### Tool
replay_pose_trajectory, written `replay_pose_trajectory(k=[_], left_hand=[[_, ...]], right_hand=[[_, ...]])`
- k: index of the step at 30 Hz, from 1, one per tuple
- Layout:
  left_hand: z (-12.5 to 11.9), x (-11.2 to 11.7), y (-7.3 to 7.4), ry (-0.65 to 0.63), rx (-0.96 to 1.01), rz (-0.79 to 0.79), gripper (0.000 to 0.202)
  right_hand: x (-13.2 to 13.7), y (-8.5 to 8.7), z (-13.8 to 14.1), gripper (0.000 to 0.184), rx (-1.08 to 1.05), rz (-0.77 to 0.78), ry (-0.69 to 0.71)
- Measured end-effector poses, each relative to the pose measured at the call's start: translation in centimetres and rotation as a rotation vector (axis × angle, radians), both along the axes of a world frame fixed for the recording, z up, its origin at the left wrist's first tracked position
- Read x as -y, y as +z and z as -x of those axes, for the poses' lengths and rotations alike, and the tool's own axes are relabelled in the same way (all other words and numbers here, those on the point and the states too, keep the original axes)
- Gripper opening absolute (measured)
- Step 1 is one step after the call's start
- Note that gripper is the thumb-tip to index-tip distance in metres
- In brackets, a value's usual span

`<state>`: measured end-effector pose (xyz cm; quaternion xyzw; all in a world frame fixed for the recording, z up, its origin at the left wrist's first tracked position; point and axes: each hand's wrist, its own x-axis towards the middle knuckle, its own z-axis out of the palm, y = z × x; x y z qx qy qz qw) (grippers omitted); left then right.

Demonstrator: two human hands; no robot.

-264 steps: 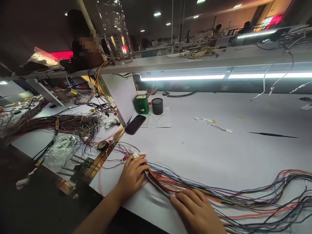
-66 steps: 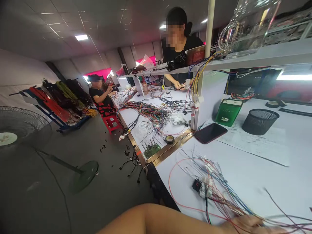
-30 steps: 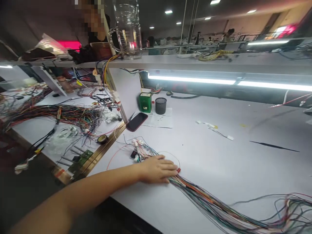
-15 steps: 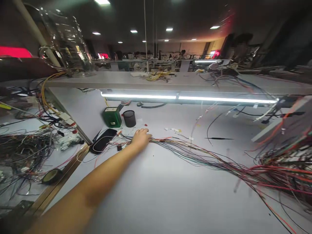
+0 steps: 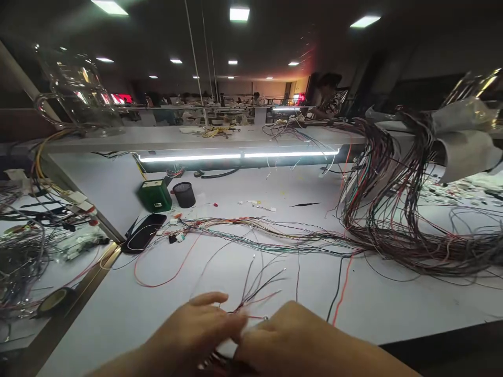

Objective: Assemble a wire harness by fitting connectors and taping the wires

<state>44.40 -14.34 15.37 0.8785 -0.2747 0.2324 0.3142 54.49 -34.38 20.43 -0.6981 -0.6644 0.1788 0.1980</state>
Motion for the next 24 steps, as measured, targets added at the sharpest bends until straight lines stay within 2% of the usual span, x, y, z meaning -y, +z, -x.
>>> replay_pose_trajectory(k=[2, 4, 5, 7, 9, 11, 12, 13, 14, 15, 17, 18, 20, 21, 22, 24], left_hand=[[0.6, -1.2, -0.5, 0.159, -0.231, 0.093, 0.032], [1.5, -3.6, 1.2, 0.251, -0.434, 0.141, 0.016], [2.2, -4.8, 2.7, 0.277, -0.435, 0.134, 0.016], [3.6, -7.0, 6.2, 0.300, -0.305, -0.016, 0.021], [5.1, -8.5, 9.2, 0.370, -0.133, -0.250, 0.025], [6.5, -9.2, 10.5, 0.438, -0.009, -0.423, 0.030], [7.1, -9.3, 10.3, 0.472, 0.004, -0.477, 0.032], [7.6, -9.3, 9.4, 0.505, -0.028, -0.519, 0.034], [8.0, -9.3, 7.8, 0.537, -0.098, -0.551, 0.034], [8.3, -9.2, 5.7, 0.579, -0.202, -0.575, 0.033], [8.9, -9.2, 0.1, 0.611, -0.428, -0.608, 0.028], [9.2, -9.3, -2.9, 0.585, -0.524, -0.610, 0.029], [9.8, -9.7, -8.2, 0.562, -0.636, -0.613, 0.050], [9.9, -10.1, -10.1, 0.581, -0.649, -0.614, 0.063], [9.9, -10.5, -11.4, 0.602, -0.649, -0.603, 0.070], [8.9, -11.5, -12.2, 0.556, -0.650, -0.576, 0.081]], right_hand=[[0.5, 0.6, 0.5, 0.011, -0.079, 0.039, -0.102], [1.3, -0.2, 0.2, 0.009, -0.131, 0.075, -0.170], [1.6, -1.2, -0.3, 0.009, -0.122, 0.084, -0.192], [2.2, -4.1, -2.2, 0.010, -0.042, 0.081, -0.209], [2.7, -7.7, -5.0, 0.021, 0.160, -0.009, -0.248], [3.8, -11.0, -8.2, 0.026, 0.345, -0.046, -0.278], [4.6, -12.4, -9.8, 0.026, 0.400, -0.047, -0.274], [5.6, -13.5, -11.3, 0.026, 0.449, -0.046, -0.281], [6.7, -14.4, -12.6, 0.026, 0.490, -0.050, -0.315], [7.9, -15.1, -13.7, 0.024, 0.506, -0.055, -0.322], [10.1, -16.1, -15.0, 0.022, 0.489, -0.066, -0.324], [11.0, -16.5, -15.3, 0.022, 0.476, -0.067, -0.315], [12.0, -17.1, -15.3, 0.024, 0.460, -0.052, -0.303], [12.2, -17.4, -15.2, 0.024, 0.459, -0.040, -0.301], [12.0, -17.6, -15.0, 0.024, 0.459, -0.031, -0.305], [11.2, -18.1, -14.8, 0.022, 0.459, -0.032, -0.343]])
